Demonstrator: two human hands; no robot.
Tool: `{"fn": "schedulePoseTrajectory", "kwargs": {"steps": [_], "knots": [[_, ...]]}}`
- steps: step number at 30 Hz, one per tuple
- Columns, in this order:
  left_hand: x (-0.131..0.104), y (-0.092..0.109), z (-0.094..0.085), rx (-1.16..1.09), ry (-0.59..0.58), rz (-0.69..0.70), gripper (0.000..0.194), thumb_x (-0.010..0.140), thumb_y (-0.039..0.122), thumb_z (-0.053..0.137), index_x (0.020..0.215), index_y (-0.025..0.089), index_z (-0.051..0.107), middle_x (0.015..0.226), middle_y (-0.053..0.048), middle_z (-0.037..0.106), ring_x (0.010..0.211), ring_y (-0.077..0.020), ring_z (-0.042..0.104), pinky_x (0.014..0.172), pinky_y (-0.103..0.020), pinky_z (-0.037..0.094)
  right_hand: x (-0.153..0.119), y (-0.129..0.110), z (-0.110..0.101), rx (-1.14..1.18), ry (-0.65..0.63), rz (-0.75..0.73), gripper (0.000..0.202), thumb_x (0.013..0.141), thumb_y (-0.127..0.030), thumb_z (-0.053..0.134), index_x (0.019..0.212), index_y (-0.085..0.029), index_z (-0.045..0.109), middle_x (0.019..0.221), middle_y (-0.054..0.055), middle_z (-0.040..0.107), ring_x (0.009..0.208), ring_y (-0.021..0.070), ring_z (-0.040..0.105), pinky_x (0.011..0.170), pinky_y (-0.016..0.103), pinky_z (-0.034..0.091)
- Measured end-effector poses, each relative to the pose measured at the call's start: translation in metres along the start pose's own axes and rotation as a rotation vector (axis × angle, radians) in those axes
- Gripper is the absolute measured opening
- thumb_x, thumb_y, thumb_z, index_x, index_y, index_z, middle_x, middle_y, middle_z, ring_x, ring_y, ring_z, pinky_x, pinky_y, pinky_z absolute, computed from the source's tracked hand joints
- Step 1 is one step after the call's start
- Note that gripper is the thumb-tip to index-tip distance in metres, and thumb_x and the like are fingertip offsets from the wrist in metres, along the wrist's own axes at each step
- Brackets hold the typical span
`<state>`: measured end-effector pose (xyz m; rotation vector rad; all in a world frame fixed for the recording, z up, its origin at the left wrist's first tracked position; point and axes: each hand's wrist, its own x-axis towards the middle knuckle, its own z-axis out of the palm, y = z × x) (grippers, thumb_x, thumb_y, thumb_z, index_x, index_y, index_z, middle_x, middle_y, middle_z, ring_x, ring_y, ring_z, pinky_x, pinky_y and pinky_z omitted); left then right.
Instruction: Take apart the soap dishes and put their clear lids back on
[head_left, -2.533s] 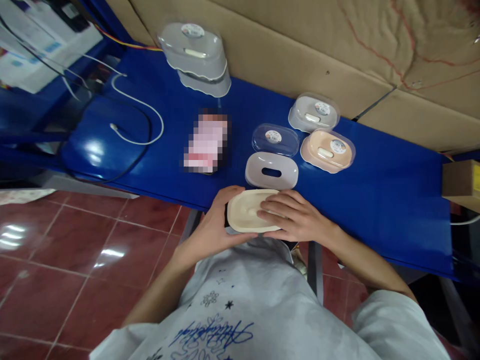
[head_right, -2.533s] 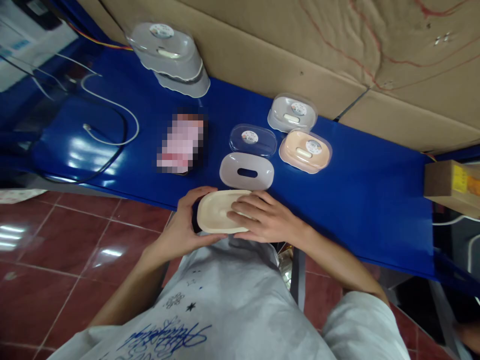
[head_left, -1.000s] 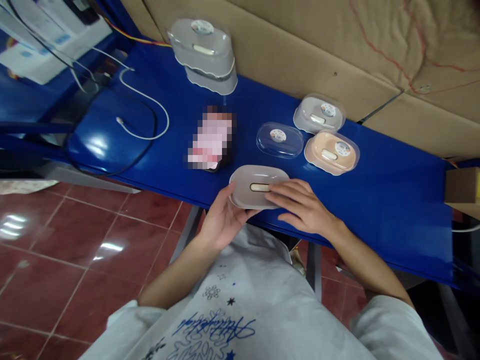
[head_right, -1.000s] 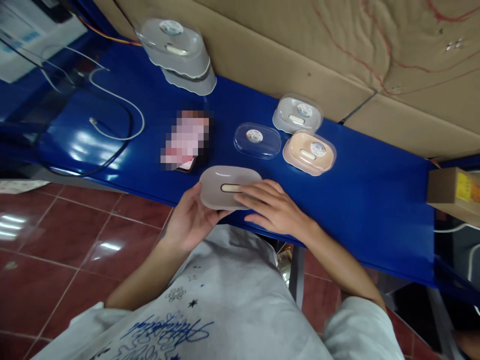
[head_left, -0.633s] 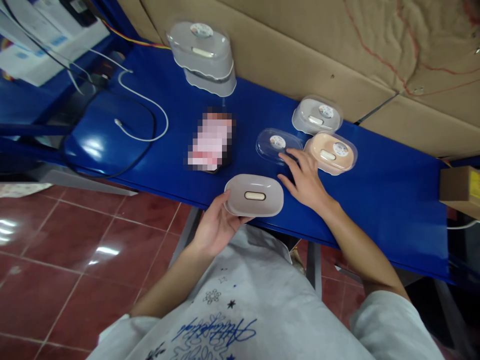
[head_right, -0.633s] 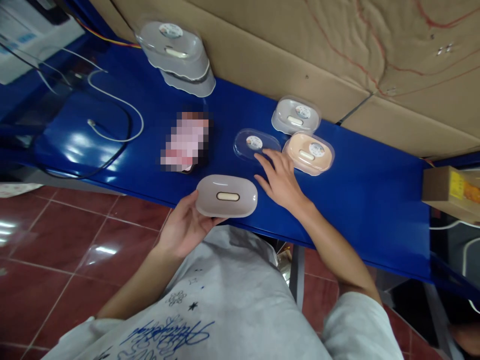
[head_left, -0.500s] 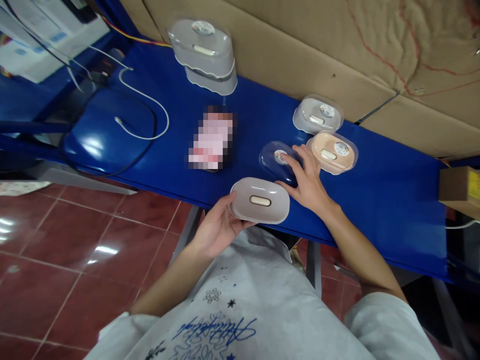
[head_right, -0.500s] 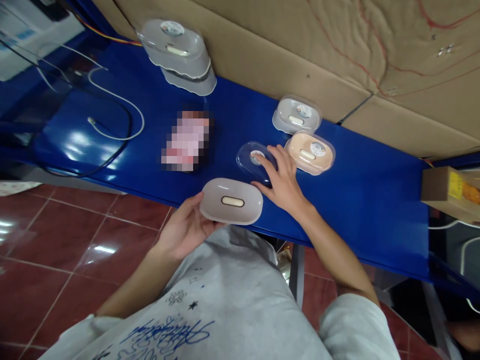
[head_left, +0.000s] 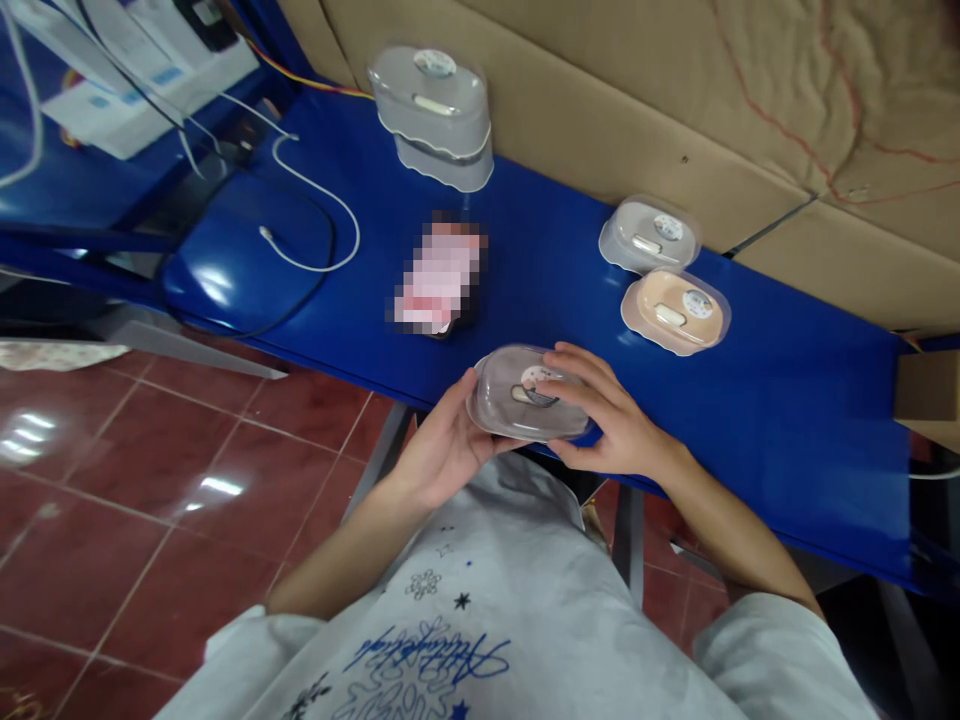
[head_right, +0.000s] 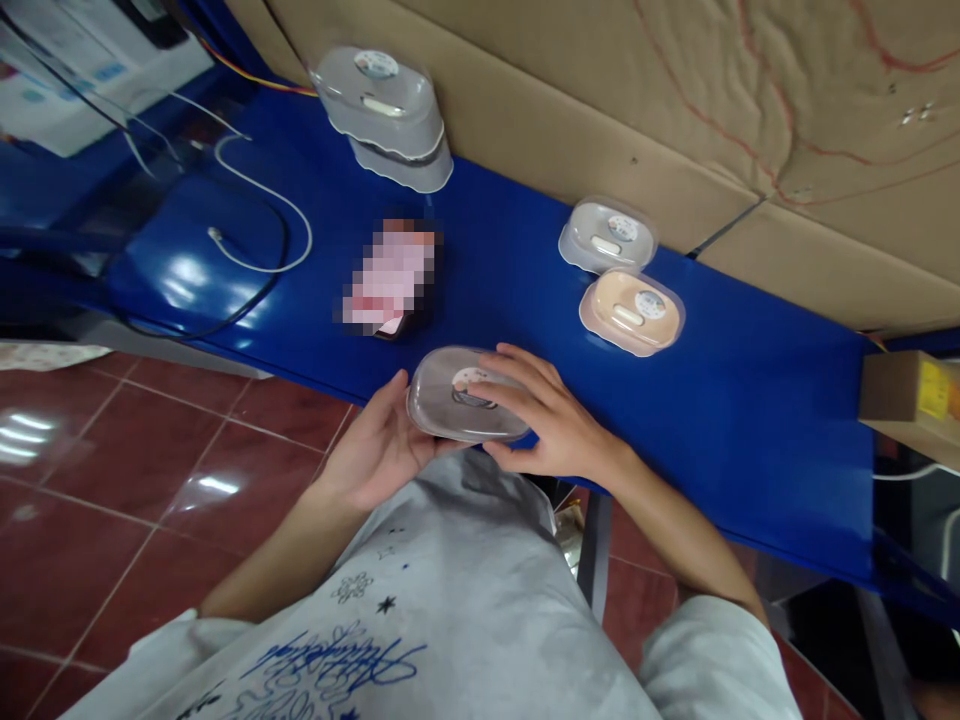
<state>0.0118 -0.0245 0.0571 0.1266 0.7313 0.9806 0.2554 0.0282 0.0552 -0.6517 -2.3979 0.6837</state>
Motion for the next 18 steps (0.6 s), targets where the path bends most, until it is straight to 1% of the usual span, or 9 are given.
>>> {"fn": "schedulePoseTrajectory", "kwargs": {"steps": [2, 4, 9, 11, 13, 16, 18], "knots": [[0.001, -0.003, 0.000, 0.025, 0.007, 0.022, 0.044, 0.103, 0.055, 0.066, 0.133, 0.023, 0.074, 0.135, -0.010, 0.077, 0.134, -0.0330, 0.067, 0.111, -0.050, 0.058, -0.001, 0.001, 0.002, -0.024, 0.005, 0.007, 0.081, 0.095, -0.029, 0.076, 0.166, -0.037, 0.039, 0.165, 0.009, 0.050, 0.161, 0.0367, 0.040, 0.129, 0.065, 0.041], [0.002, -0.005, 0.001, 0.051, 0.029, 0.044, 0.045, 0.100, 0.054, 0.071, 0.133, 0.023, 0.074, 0.136, -0.010, 0.076, 0.135, -0.0335, 0.067, 0.112, -0.050, 0.058, -0.002, 0.003, 0.002, -0.036, 0.010, 0.018, 0.084, 0.096, -0.030, 0.075, 0.168, -0.040, 0.034, 0.167, 0.008, 0.049, 0.162, 0.0369, 0.038, 0.129, 0.067, 0.041], [0.005, -0.009, 0.007, 0.057, 0.057, 0.100, 0.044, 0.095, 0.049, 0.079, 0.128, 0.020, 0.075, 0.131, -0.011, 0.078, 0.129, -0.0343, 0.070, 0.111, -0.051, 0.059, -0.004, 0.009, 0.002, -0.062, -0.014, 0.026, 0.087, 0.100, -0.035, 0.071, 0.172, -0.040, 0.022, 0.171, 0.009, 0.044, 0.164, 0.0356, 0.035, 0.130, 0.066, 0.039], [0.006, -0.009, 0.010, 0.051, 0.057, 0.119, 0.045, 0.094, 0.049, 0.081, 0.127, 0.019, 0.075, 0.127, -0.010, 0.080, 0.127, -0.0334, 0.072, 0.111, -0.050, 0.060, -0.005, 0.009, 0.003, -0.114, -0.033, 0.030, 0.091, 0.101, -0.039, 0.073, 0.173, -0.039, 0.017, 0.172, 0.009, 0.042, 0.166, 0.0361, 0.031, 0.130, 0.067, 0.039], [0.008, -0.008, 0.011, 0.048, 0.047, 0.139, 0.045, 0.093, 0.048, 0.082, 0.128, 0.020, 0.075, 0.125, -0.008, 0.081, 0.124, -0.0321, 0.073, 0.109, -0.049, 0.061, -0.006, 0.008, 0.003, -0.184, -0.030, 0.032, 0.098, 0.099, -0.045, 0.076, 0.174, -0.041, 0.013, 0.173, 0.008, 0.043, 0.166, 0.0380, 0.031, 0.130, 0.069, 0.037], [0.014, -0.005, 0.010, 0.047, 0.033, 0.138, 0.044, 0.096, 0.050, 0.077, 0.130, 0.022, 0.074, 0.126, -0.008, 0.080, 0.121, -0.0305, 0.075, 0.105, -0.047, 0.063, -0.006, 0.009, 0.002, -0.275, 0.003, 0.015, 0.100, 0.099, -0.048, 0.076, 0.174, -0.044, 0.011, 0.170, 0.005, 0.050, 0.162, 0.0383, 0.040, 0.131, 0.069, 0.035], [0.020, -0.003, 0.006, 0.060, 0.038, 0.114, 0.041, 0.100, 0.050, 0.073, 0.129, 0.022, 0.075, 0.127, -0.008, 0.080, 0.116, -0.0285, 0.076, 0.100, -0.044, 0.065, -0.006, 0.011, 0.001, -0.305, 0.025, -0.007, 0.098, 0.101, -0.045, 0.074, 0.174, -0.042, 0.009, 0.166, 0.005, 0.055, 0.157, 0.0356, 0.048, 0.130, 0.064, 0.039]]}}
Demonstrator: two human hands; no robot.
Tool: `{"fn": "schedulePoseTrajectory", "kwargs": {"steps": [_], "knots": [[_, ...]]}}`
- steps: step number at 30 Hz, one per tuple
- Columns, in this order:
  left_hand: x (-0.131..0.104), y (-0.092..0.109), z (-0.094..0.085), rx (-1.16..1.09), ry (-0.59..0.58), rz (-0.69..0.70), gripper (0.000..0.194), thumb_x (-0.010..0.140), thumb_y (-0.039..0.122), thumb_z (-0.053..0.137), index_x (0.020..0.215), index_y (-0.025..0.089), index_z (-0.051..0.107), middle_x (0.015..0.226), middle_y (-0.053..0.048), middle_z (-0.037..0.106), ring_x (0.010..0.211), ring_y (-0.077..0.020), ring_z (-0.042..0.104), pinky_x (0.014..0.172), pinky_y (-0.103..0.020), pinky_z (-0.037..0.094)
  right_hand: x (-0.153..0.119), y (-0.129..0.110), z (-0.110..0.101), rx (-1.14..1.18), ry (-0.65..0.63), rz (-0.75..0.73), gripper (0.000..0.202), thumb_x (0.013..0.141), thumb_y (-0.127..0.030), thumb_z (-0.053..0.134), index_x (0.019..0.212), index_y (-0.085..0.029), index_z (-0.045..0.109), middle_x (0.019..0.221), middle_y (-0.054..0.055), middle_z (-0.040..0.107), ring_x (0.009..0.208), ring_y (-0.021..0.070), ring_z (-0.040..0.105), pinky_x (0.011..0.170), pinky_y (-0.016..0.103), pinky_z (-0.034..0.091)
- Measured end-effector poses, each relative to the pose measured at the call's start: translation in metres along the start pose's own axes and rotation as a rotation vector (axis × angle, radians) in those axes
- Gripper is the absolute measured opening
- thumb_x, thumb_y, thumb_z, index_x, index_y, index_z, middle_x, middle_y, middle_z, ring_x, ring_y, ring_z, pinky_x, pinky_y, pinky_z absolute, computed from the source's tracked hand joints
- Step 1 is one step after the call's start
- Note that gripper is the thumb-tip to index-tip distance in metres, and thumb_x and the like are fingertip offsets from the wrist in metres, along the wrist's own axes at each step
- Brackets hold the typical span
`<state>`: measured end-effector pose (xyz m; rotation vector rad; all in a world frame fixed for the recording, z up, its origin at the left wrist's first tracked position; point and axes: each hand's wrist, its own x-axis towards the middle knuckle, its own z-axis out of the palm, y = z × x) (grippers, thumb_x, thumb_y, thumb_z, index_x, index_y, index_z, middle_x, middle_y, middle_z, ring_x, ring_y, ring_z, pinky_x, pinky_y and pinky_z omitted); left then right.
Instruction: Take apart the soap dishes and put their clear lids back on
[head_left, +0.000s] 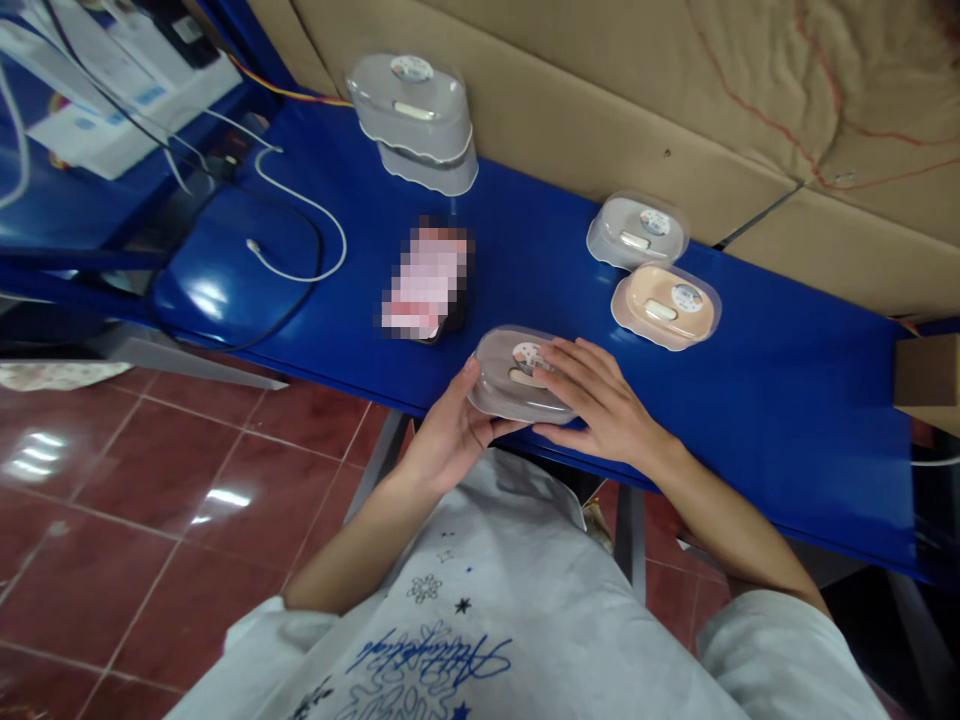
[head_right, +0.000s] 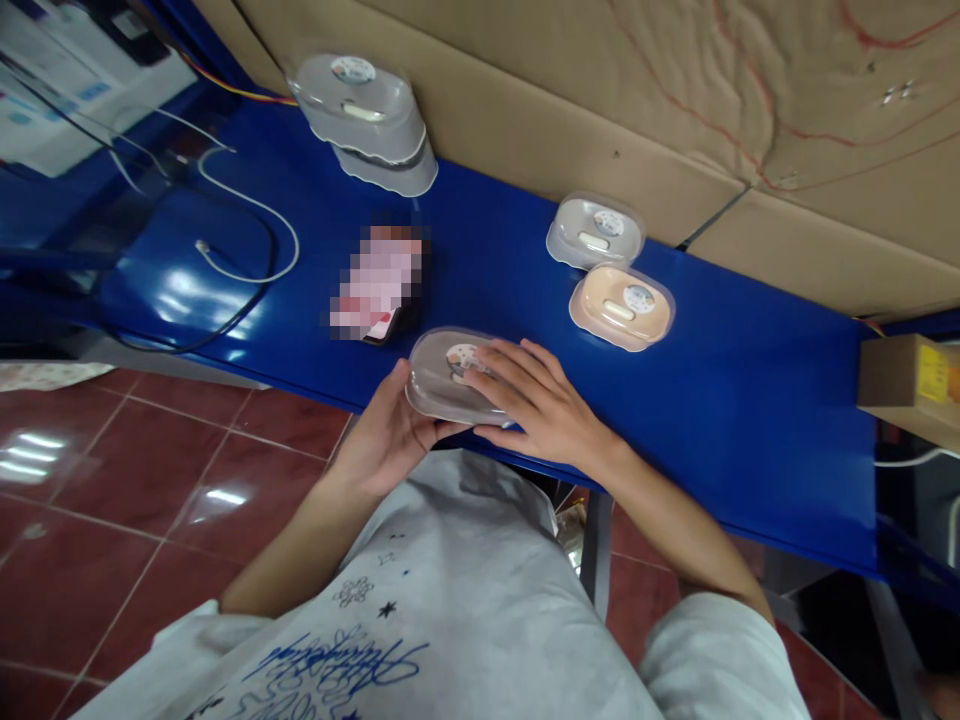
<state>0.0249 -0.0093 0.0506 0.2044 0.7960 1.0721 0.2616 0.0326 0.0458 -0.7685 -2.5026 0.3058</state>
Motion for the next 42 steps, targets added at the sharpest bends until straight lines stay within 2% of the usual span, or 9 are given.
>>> {"fn": "schedulePoseTrajectory", "kwargs": {"steps": [3, 13, 20, 25, 27, 31, 33, 36, 42], "knots": [[0.009, 0.002, -0.006, 0.043, 0.019, -0.030, 0.037, 0.103, 0.046, 0.069, 0.130, 0.020, 0.075, 0.127, -0.009, 0.080, 0.113, -0.0268, 0.077, 0.097, -0.041, 0.066, 0.001, 0.005, 0.002, -0.033, 0.018, -0.036, 0.096, 0.103, -0.043, 0.072, 0.175, -0.037, 0.009, 0.163, 0.007, 0.059, 0.154, 0.0328, 0.053, 0.129, 0.060, 0.043], [-0.001, 0.007, -0.016, 0.086, -0.024, -0.036, 0.054, 0.107, 0.039, 0.063, 0.156, 0.021, 0.048, 0.139, -0.017, 0.075, 0.132, -0.0335, 0.072, 0.128, -0.057, 0.041, 0.019, 0.043, 0.016, -0.197, -0.033, 0.017, 0.080, 0.108, -0.038, 0.060, 0.175, -0.034, 0.016, 0.166, 0.009, 0.055, 0.158, 0.0312, 0.047, 0.134, 0.064, 0.030], [-0.010, 0.004, -0.018, 0.126, -0.045, -0.027, 0.052, 0.101, 0.032, 0.068, 0.149, 0.019, 0.051, 0.141, -0.019, 0.074, 0.132, -0.0351, 0.072, 0.129, -0.058, 0.038, 0.067, 0.069, 0.008, -0.306, -0.117, 0.232, 0.073, 0.108, -0.033, 0.055, 0.174, -0.024, 0.024, 0.181, 0.013, 0.026, 0.170, 0.0356, 0.019, 0.137, 0.070, 0.010], [-0.013, 0.005, -0.018, 0.141, -0.080, -0.068, 0.043, 0.101, 0.034, 0.068, 0.141, 0.017, 0.061, 0.141, -0.020, 0.074, 0.134, -0.0362, 0.070, 0.127, -0.056, 0.041, 0.023, 0.082, -0.041, -0.270, 0.011, 0.336, 0.073, 0.107, -0.052, 0.056, 0.171, -0.026, 0.031, 0.175, 0.014, 0.041, 0.162, 0.0362, 0.038, 0.133, 0.062, 0.030], [-0.012, 0.003, -0.017, 0.151, -0.104, -0.087, 0.041, 0.103, 0.033, 0.067, 0.140, 0.017, 0.062, 0.142, -0.019, 0.074, 0.136, -0.0356, 0.069, 0.127, -0.055, 0.042, -0.008, 0.097, -0.059, -0.308, 0.076, 0.419, 0.077, 0.102, -0.061, 0.061, 0.169, -0.031, 0.035, 0.175, 0.013, 0.039, 0.161, 0.0401, 0.039, 0.132, 0.067, 0.027], [-0.005, -0.004, -0.005, 0.114, -0.154, -0.125, 0.044, 0.103, 0.029, 0.065, 0.146, 0.016, 0.060, 0.144, -0.021, 0.072, 0.140, -0.0353, 0.067, 0.127, -0.054, 0.042, -0.050, 0.122, -0.071, -0.296, 0.039, 0.546, 0.094, 0.091, -0.078, 0.066, 0.167, -0.030, 0.038, 0.177, 0.017, 0.034, 0.162, 0.0471, 0.033, 0.127, 0.076, 0.027], [0.000, -0.009, 0.003, 0.064, -0.154, -0.134, 0.048, 0.104, 0.028, 0.064, 0.150, 0.015, 0.057, 0.147, -0.020, 0.070, 0.143, -0.0341, 0.064, 0.128, -0.053, 0.041, -0.053, 0.119, -0.067, -0.236, 0.047, 0.524, 0.091, 0.090, -0.077, 0.069, 0.163, -0.029, 0.046, 0.172, 0.018, 0.043, 0.158, 0.0458, 0.041, 0.126, 0.073, 0.033], [0.009, -0.016, 0.012, -0.017, -0.148, -0.181, 0.051, 0.107, 0.037, 0.060, 0.154, 0.018, 0.054, 0.150, -0.018, 0.069, 0.147, -0.0323, 0.061, 0.128, -0.052, 0.041, -0.045, 0.086, -0.054, -0.115, 0.084, 0.446, 0.084, 0.090, -0.070, 0.076, 0.159, -0.030, 0.050, 0.164, 0.018, 0.052, 0.153, 0.0422, 0.049, 0.124, 0.067, 0.040], [0.025, -0.023, 0.017, -0.100, -0.079, -0.239, 0.055, 0.107, 0.061, 0.055, 0.141, 0.020, 0.068, 0.143, -0.013, 0.074, 0.144, -0.0324, 0.063, 0.117, -0.047, 0.055, -0.018, 0.011, -0.024, 0.182, -0.029, 0.219, 0.087, 0.092, -0.064, 0.077, 0.165, -0.033, 0.042, 0.169, 0.016, 0.047, 0.156, 0.0383, 0.046, 0.123, 0.064, 0.044]]}}
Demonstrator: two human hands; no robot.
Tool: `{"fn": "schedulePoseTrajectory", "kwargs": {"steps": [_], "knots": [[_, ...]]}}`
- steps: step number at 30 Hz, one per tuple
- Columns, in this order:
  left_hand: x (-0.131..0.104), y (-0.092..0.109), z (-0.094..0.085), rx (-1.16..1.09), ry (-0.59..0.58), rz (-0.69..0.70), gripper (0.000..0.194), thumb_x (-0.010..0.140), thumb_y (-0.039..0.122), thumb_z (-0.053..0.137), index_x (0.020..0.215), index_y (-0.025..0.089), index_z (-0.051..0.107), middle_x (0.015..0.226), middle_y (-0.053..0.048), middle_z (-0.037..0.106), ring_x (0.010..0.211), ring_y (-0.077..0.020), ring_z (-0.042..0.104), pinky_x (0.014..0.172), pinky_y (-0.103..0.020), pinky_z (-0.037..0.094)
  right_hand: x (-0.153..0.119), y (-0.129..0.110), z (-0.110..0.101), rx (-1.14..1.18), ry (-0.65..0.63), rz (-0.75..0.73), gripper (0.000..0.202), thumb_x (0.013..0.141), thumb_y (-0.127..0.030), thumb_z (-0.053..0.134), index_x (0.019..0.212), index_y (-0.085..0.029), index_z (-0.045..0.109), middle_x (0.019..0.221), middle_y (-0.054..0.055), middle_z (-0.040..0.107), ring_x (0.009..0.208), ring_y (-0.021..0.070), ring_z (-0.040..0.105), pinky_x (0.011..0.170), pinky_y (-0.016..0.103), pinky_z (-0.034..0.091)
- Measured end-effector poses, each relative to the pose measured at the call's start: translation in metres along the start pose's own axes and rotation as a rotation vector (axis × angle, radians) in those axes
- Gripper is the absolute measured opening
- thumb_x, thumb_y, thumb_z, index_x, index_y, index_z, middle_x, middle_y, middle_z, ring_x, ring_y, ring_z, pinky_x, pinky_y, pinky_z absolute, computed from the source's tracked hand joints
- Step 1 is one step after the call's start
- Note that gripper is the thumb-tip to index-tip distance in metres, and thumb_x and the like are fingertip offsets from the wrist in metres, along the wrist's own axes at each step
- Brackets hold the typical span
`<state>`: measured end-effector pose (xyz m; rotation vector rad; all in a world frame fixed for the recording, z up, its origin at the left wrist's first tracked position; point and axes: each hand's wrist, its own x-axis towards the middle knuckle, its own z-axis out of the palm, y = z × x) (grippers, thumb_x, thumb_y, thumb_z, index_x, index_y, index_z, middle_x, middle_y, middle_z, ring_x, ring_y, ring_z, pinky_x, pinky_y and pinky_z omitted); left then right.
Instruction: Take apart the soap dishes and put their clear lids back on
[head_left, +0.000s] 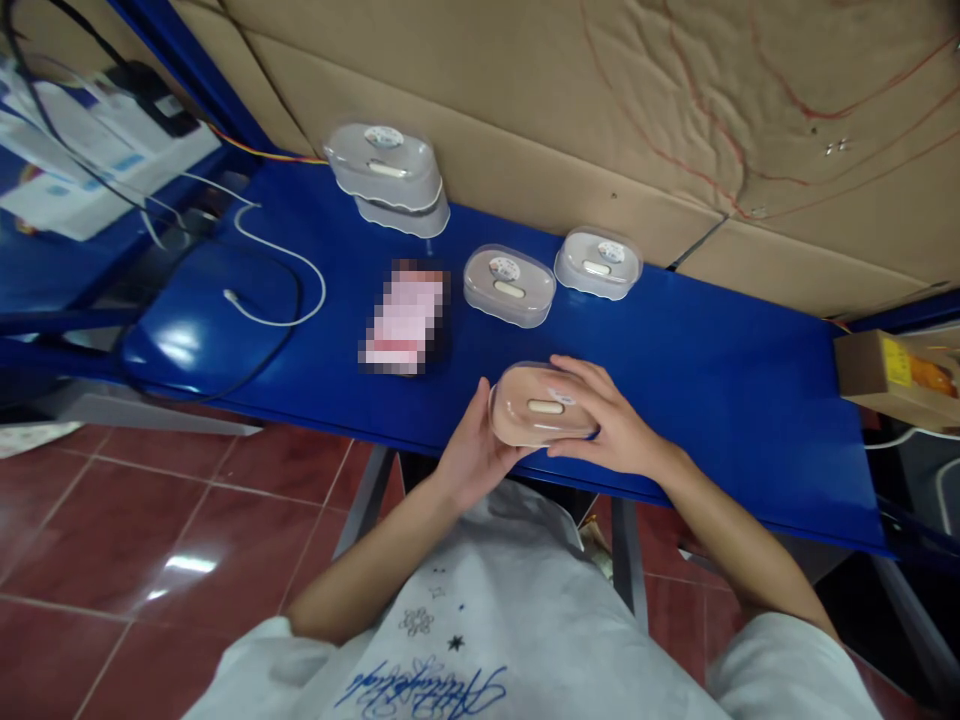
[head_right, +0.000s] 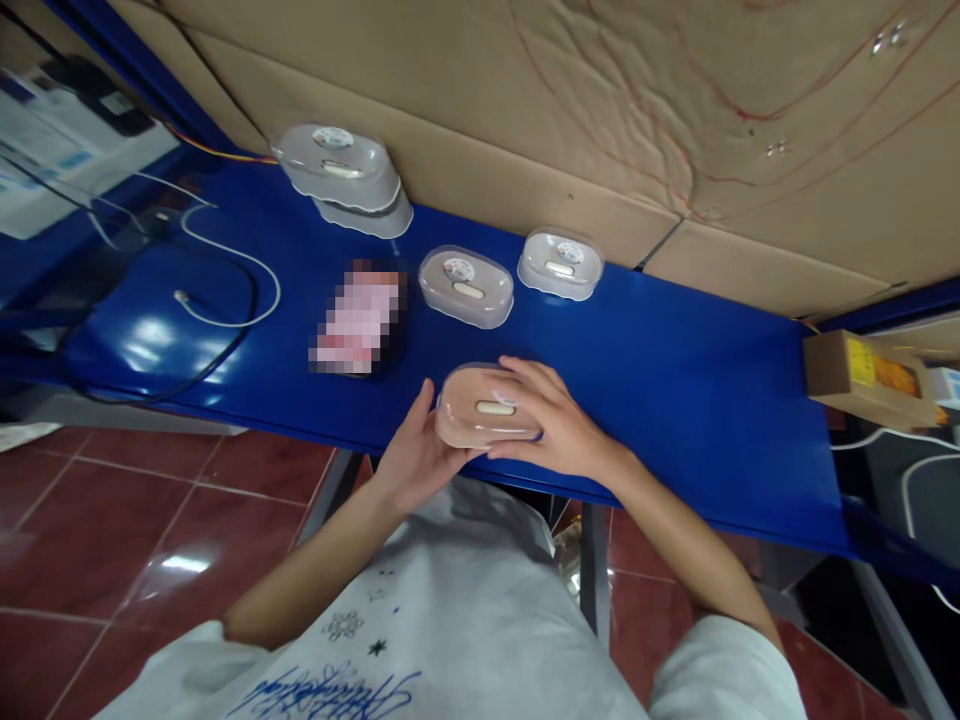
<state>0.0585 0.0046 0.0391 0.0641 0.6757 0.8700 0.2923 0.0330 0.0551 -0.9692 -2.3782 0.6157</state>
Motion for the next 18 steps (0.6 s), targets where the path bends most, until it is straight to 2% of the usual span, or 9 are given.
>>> {"fn": "schedulePoseTrajectory", "kwargs": {"steps": [2, 4, 9, 13, 16, 18], "knots": [[0.002, 0.001, -0.001, -0.010, 0.055, 0.012, 0.050, 0.107, 0.058, 0.057, 0.135, 0.019, 0.072, 0.139, -0.011, 0.076, 0.141, -0.0291, 0.065, 0.114, -0.039, 0.058, 0.005, -0.002, 0.001, 0.030, -0.023, -0.010, 0.084, 0.096, -0.065, 0.072, 0.167, -0.034, 0.040, 0.170, 0.015, 0.046, 0.157, 0.0380, 0.045, 0.125, 0.064, 0.043], [0.001, 0.003, -0.003, -0.014, 0.093, 0.031, 0.045, 0.106, 0.055, 0.061, 0.131, 0.021, 0.073, 0.137, -0.009, 0.078, 0.141, -0.0272, 0.065, 0.112, -0.036, 0.058, 0.009, 0.009, -0.005, 0.029, 0.000, 0.024, 0.079, 0.101, -0.063, 0.065, 0.168, -0.033, 0.037, 0.171, 0.015, 0.045, 0.158, 0.0371, 0.043, 0.126, 0.064, 0.042], [-0.011, 0.005, -0.008, 0.018, 0.107, 0.036, 0.043, 0.104, 0.055, 0.064, 0.131, 0.022, 0.074, 0.138, -0.008, 0.078, 0.144, -0.0306, 0.062, 0.113, -0.040, 0.059, 0.008, 0.065, -0.025, -0.215, 0.111, 0.120, 0.073, 0.101, -0.059, 0.065, 0.166, -0.034, 0.043, 0.174, 0.012, 0.041, 0.159, 0.0395, 0.040, 0.128, 0.067, 0.036], [-0.020, 0.006, -0.009, 0.024, 0.091, 0.010, 0.047, 0.107, 0.055, 0.058, 0.136, 0.021, 0.073, 0.137, -0.011, 0.078, 0.142, -0.0327, 0.064, 0.113, -0.042, 0.059, 0.004, 0.101, -0.026, -0.359, 0.117, 0.214, 0.069, 0.101, -0.059, 0.062, 0.163, -0.031, 0.049, 0.172, 0.014, 0.044, 0.158, 0.0416, 0.041, 0.125, 0.070, 0.036], [-0.020, 0.007, -0.011, 0.042, 0.055, 0.002, 0.050, 0.106, 0.056, 0.061, 0.141, 0.022, 0.071, 0.139, -0.011, 0.077, 0.142, -0.0327, 0.064, 0.114, -0.043, 0.059, 0.005, 0.103, -0.027, -0.467, 0.101, 0.264, 0.066, 0.103, -0.058, 0.058, 0.163, -0.032, 0.048, 0.173, 0.015, 0.043, 0.161, 0.0443, 0.037, 0.125, 0.077, 0.027], [-0.017, 0.007, -0.012, 0.048, 0.054, 0.005, 0.050, 0.105, 0.056, 0.062, 0.142, 0.023, 0.070, 0.140, -0.010, 0.076, 0.142, -0.0321, 0.064, 0.113, -0.042, 0.059, 0.007, 0.088, -0.030, -0.488, 0.130, 0.238, 0.066, 0.104, -0.057, 0.057, 0.165, -0.034, 0.045, 0.175, 0.014, 0.041, 0.163, 0.0443, 0.034, 0.126, 0.079, 0.021]]}}
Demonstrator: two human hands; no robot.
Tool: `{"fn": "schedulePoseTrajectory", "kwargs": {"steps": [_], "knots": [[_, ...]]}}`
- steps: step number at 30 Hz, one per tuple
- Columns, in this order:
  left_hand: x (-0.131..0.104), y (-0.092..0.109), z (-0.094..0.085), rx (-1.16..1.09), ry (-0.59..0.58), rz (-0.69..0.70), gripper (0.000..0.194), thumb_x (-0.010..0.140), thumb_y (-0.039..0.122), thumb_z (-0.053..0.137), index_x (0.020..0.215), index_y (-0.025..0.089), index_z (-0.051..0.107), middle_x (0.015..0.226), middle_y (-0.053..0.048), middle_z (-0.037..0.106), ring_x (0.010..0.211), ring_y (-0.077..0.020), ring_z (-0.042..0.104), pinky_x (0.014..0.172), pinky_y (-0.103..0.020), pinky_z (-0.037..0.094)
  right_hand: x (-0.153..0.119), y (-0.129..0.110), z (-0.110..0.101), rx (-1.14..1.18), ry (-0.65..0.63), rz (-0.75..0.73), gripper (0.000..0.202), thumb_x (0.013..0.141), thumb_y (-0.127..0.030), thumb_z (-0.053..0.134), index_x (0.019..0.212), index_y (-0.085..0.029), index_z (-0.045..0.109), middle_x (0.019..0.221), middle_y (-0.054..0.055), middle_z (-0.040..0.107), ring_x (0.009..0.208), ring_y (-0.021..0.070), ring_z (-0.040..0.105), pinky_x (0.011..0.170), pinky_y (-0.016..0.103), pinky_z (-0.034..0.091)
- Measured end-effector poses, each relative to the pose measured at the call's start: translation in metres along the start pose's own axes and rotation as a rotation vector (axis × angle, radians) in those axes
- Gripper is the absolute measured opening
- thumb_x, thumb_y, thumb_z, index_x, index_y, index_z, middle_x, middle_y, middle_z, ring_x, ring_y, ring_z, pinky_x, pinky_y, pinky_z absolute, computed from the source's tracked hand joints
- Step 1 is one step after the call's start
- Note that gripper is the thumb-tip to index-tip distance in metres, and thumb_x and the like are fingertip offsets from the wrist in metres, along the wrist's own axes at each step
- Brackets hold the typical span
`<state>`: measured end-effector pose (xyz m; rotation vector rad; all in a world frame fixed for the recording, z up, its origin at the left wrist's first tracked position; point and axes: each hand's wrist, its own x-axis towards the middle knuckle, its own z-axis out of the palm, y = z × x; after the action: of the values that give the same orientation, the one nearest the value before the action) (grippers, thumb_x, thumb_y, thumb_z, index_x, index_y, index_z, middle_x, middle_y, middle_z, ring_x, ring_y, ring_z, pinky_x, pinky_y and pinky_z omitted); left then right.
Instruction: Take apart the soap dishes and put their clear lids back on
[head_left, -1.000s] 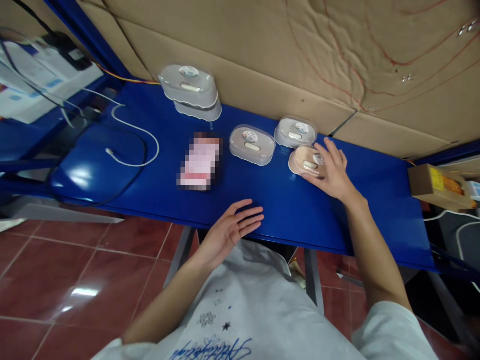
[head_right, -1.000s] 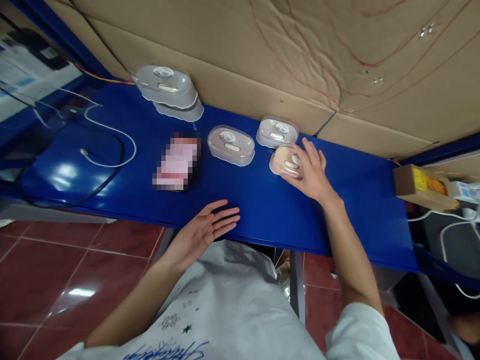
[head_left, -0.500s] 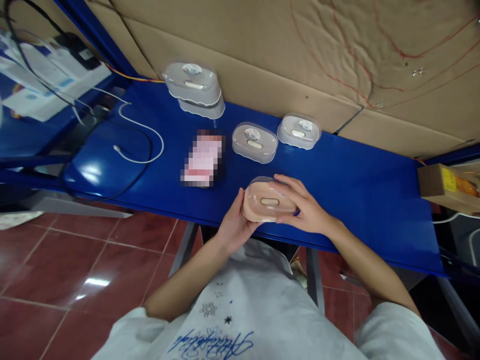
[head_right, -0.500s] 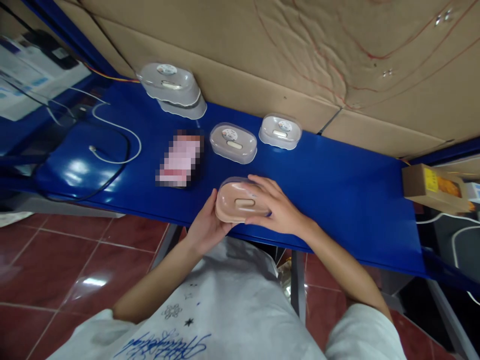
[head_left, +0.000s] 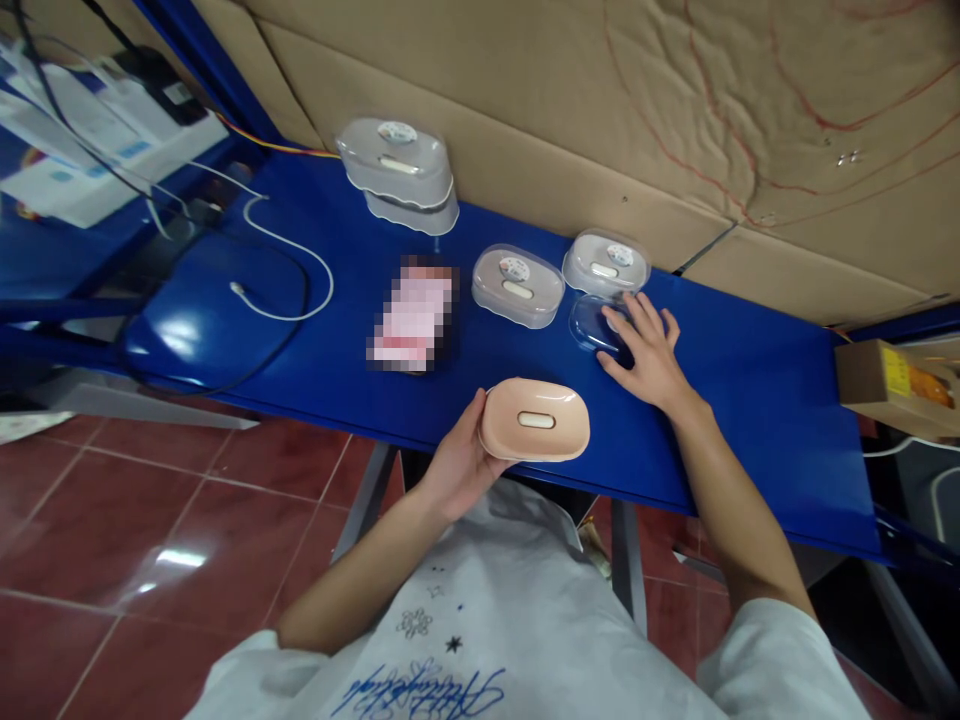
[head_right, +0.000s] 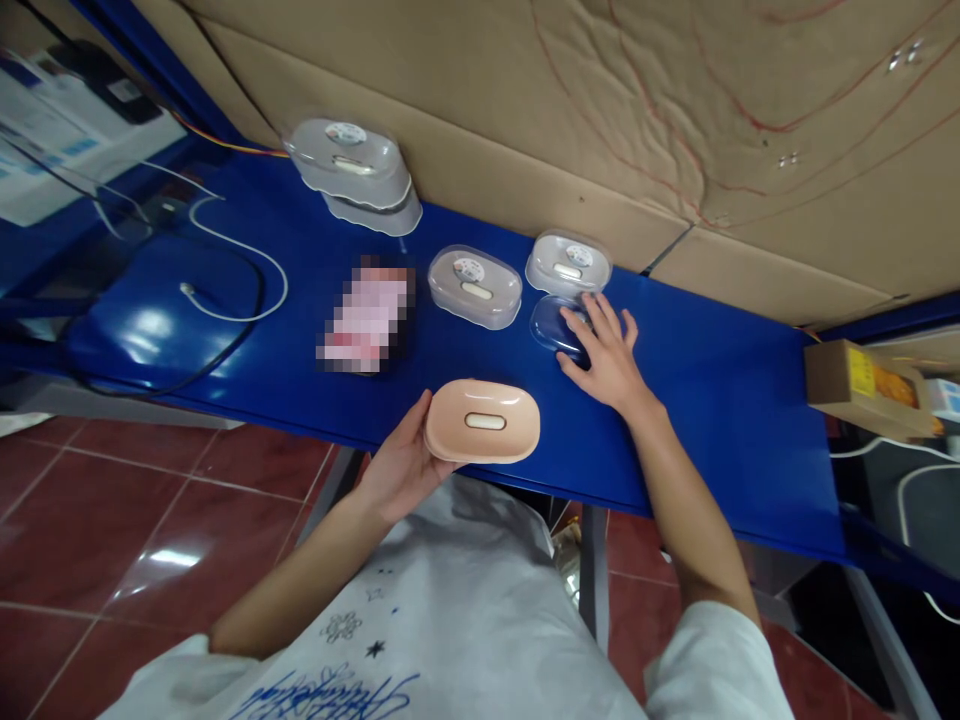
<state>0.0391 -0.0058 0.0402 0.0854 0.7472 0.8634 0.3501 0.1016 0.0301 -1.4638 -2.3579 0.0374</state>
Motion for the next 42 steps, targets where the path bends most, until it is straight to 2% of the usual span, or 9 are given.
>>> {"fn": "schedulePoseTrajectory", "kwargs": {"steps": [3, 6, 10, 18, 23, 26, 32, 35, 42], "knots": [[0.006, 0.000, 0.002, -0.010, 0.036, 0.004, 0.049, 0.104, 0.057, 0.063, 0.137, 0.023, 0.072, 0.138, -0.009, 0.077, 0.139, -0.0310, 0.066, 0.106, -0.038, 0.063, -0.004, -0.036, -0.018, 0.168, -0.007, -0.139, 0.076, 0.103, -0.064, 0.059, 0.170, -0.036, 0.035, 0.176, 0.011, 0.038, 0.165, 0.0394, 0.032, 0.130, 0.070, 0.027], [0.009, 0.000, 0.006, -0.017, 0.070, 0.003, 0.047, 0.105, 0.057, 0.063, 0.131, 0.021, 0.075, 0.132, -0.008, 0.080, 0.132, -0.0279, 0.071, 0.096, -0.031, 0.065, -0.013, -0.074, -0.023, 0.377, -0.203, -0.340, 0.097, 0.093, -0.075, 0.069, 0.172, -0.032, 0.030, 0.178, 0.014, 0.034, 0.164, 0.0382, 0.035, 0.129, 0.063, 0.038], [0.010, -0.005, 0.012, -0.010, 0.064, 0.039, 0.055, 0.104, 0.064, 0.060, 0.134, 0.021, 0.074, 0.134, -0.009, 0.079, 0.132, -0.0276, 0.070, 0.102, -0.032, 0.063, -0.025, -0.097, -0.010, 0.463, -0.219, -0.393, 0.074, 0.100, -0.054, 0.072, 0.165, -0.033, 0.044, 0.178, 0.012, 0.035, 0.163, 0.0359, 0.037, 0.128, 0.062, 0.042], [0.003, -0.015, 0.021, -0.034, 0.139, 0.060, 0.052, 0.111, 0.057, 0.050, 0.144, 0.022, 0.070, 0.141, -0.009, 0.076, 0.140, -0.0289, 0.066, 0.114, -0.039, 0.057, -0.027, -0.068, -0.016, 0.480, -0.166, -0.273, 0.066, 0.106, -0.049, 0.061, 0.166, -0.032, 0.042, 0.178, 0.011, 0.035, 0.161, 0.0364, 0.040, 0.127, 0.060, 0.043], [-0.009, -0.008, 0.008, 0.111, 0.222, 0.050, 0.045, 0.107, 0.046, 0.061, 0.147, 0.025, 0.069, 0.138, -0.006, 0.077, 0.128, -0.0246, 0.071, 0.098, -0.029, 0.061, -0.022, -0.049, -0.014, 0.213, -0.083, -0.232, 0.061, 0.101, -0.050, 0.070, 0.156, -0.031, 0.054, 0.167, 0.014, 0.052, 0.151, 0.0394, 0.054, 0.119, 0.063, 0.045], [-0.014, -0.004, 0.000, 0.250, 0.195, 0.098, 0.059, 0.099, 0.043, 0.074, 0.155, 0.030, 0.062, 0.130, -0.005, 0.080, 0.118, -0.0242, 0.074, 0.091, -0.027, 0.059, -0.020, -0.046, -0.009, 0.137, -0.088, -0.218, 0.059, 0.101, -0.050, 0.069, 0.155, -0.030, 0.054, 0.168, 0.013, 0.051, 0.151, 0.0403, 0.054, 0.119, 0.063, 0.043], [-0.008, -0.002, 0.002, 0.688, 0.128, 0.417, 0.060, 0.095, 0.038, 0.080, 0.152, 0.033, 0.063, 0.158, -0.007, 0.062, 0.152, -0.0331, 0.049, 0.130, -0.044, 0.033, -0.020, -0.048, -0.012, 0.119, -0.105, -0.184, 0.069, 0.103, -0.058, 0.064, 0.164, -0.034, 0.044, 0.173, 0.011, 0.044, 0.160, 0.0404, 0.041, 0.128, 0.065, 0.029], [0.001, -0.004, 0.005, 0.969, 0.111, 0.621, 0.052, 0.095, 0.036, 0.079, 0.146, 0.033, 0.067, 0.167, -0.007, 0.051, 0.161, -0.0347, 0.037, 0.137, -0.049, 0.019, -0.021, -0.050, -0.014, 0.144, -0.053, -0.206, 0.063, 0.107, -0.053, 0.059, 0.165, -0.035, 0.043, 0.170, 0.009, 0.049, 0.158, 0.0384, 0.044, 0.127, 0.062, 0.031], [0.009, -0.008, -0.005, 1.428, 0.090, 0.883, 0.051, 0.105, 0.037, 0.064, 0.155, 0.030, 0.052, 0.169, -0.015, 0.043, 0.158, -0.0335, 0.043, 0.127, -0.059, 0.040, -0.025, -0.069, -0.018, 0.209, 0.135, -0.433, 0.048, 0.105, -0.052, 0.064, 0.144, -0.023, 0.064, 0.132, 0.012, 0.076, 0.128, 0.0313, 0.068, 0.111, 0.050, 0.045]]}}
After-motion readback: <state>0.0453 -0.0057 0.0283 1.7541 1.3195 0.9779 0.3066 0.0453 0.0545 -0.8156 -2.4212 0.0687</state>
